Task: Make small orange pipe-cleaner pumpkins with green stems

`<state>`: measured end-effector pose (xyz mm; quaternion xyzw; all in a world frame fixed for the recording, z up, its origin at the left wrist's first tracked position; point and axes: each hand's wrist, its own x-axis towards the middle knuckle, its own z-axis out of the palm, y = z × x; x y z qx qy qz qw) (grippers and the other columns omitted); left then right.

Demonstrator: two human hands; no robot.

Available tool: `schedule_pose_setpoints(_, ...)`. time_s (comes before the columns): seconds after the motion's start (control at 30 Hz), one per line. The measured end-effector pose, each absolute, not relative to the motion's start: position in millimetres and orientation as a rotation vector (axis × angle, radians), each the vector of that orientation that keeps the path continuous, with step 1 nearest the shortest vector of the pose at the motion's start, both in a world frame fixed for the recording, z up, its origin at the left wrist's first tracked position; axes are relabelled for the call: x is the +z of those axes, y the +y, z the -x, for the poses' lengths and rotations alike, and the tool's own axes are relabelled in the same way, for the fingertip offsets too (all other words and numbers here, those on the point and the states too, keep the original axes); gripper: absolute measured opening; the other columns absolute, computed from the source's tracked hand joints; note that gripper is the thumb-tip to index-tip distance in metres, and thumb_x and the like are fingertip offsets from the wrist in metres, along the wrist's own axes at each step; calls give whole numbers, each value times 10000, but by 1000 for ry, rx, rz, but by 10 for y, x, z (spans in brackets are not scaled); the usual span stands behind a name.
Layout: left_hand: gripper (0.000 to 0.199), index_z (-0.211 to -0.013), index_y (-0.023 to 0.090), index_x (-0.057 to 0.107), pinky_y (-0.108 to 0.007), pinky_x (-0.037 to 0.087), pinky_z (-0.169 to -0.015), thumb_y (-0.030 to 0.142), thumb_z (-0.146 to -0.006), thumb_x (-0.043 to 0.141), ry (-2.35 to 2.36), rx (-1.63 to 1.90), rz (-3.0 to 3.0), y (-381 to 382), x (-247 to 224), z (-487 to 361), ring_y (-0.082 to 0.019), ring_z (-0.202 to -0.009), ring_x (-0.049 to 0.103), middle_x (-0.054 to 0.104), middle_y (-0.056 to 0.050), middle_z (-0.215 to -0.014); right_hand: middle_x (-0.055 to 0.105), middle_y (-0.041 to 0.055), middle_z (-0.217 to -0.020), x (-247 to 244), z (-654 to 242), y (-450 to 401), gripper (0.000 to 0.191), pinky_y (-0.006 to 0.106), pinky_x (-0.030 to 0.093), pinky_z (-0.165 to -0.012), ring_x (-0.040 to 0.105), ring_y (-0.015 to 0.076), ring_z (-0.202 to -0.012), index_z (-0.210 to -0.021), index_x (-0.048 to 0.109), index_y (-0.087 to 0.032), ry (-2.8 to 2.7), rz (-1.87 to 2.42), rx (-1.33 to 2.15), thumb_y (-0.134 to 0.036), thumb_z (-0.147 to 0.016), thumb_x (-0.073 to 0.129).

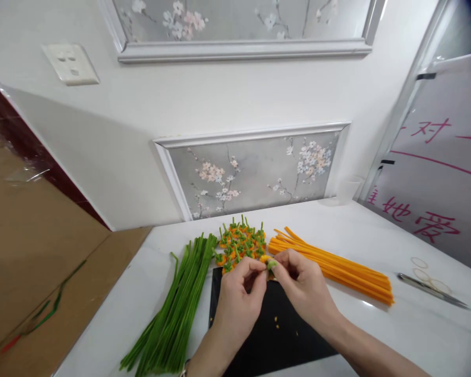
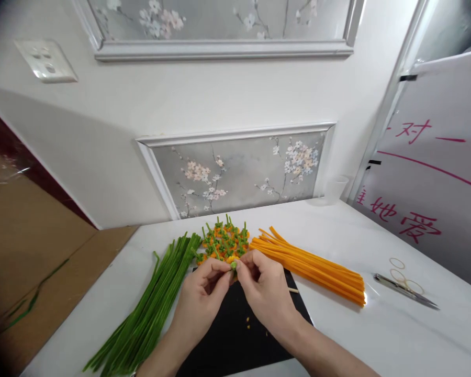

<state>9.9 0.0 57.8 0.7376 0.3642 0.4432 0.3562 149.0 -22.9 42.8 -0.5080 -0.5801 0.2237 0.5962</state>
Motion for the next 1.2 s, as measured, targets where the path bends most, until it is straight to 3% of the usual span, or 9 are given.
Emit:
schedule_pose_setpoints(0.17,81,-810,185,636,-201,509,-650,170,-844,564,935,1171,-1951,11,589,-75,-126,-677,647,669,4,-744,442,-47,-564,536,-1546,-233,283,231,275,-482,326,83,-502,-669,603,-160,-1116,1015,1083,-416,-777,661)
schedule_pose_setpoints(0.3,81,-817,189,646,-205,512,-666,171,-846,572,913,1178,-1992,8,578,-63,-132,-692,655,682,-1,-755,386,-59,-550,516,-1545,-233,278,227,190,-463,240,69,-496,-669,634,-158,-928,945,1275,-415,-723,727)
schedule_pose_setpoints(0.53,43,-825,181,610,-211,516,-662,187,-837,570,936,1176,-1877,50,649,-21,-136,-706,637,653,-3,-760,554,-13,-626,634,-1624,-240,243,239,335,-539,432,111,-585,-667,706,-186,-1154,974,1251,-424,-716,722)
schedule_pose_setpoints(0.77,105,-946,193,591,-232,509,-721,181,-868,523,928,1091,-2002,53,641,-27,-146,-784,649,670,-24,-868,553,-17,-591,624,-1688,-208,281,230,347,-523,443,101,-552,-686,680,-155,-1187,1031,1248,-427,-684,747)
schedule_pose_setpoints(0.93,75,-870,189,611,-217,508,-674,196,-863,537,939,1067,-1935,44,643,-44,-138,-724,635,652,-3,-768,469,-47,-578,565,-1624,-211,238,226,328,-534,398,96,-558,-674,603,-171,-1210,988,1092,-375,-742,703)
schedule_pose_setpoints(1.2,78,-790,179,678,-206,530,-636,192,-810,603,906,1173,-1862,-5,671,-70,-137,-670,654,693,-9,-731,504,-11,-678,475,-1465,-236,237,254,421,-608,464,135,-653,-658,592,-183,-1042,900,975,-371,-740,710)
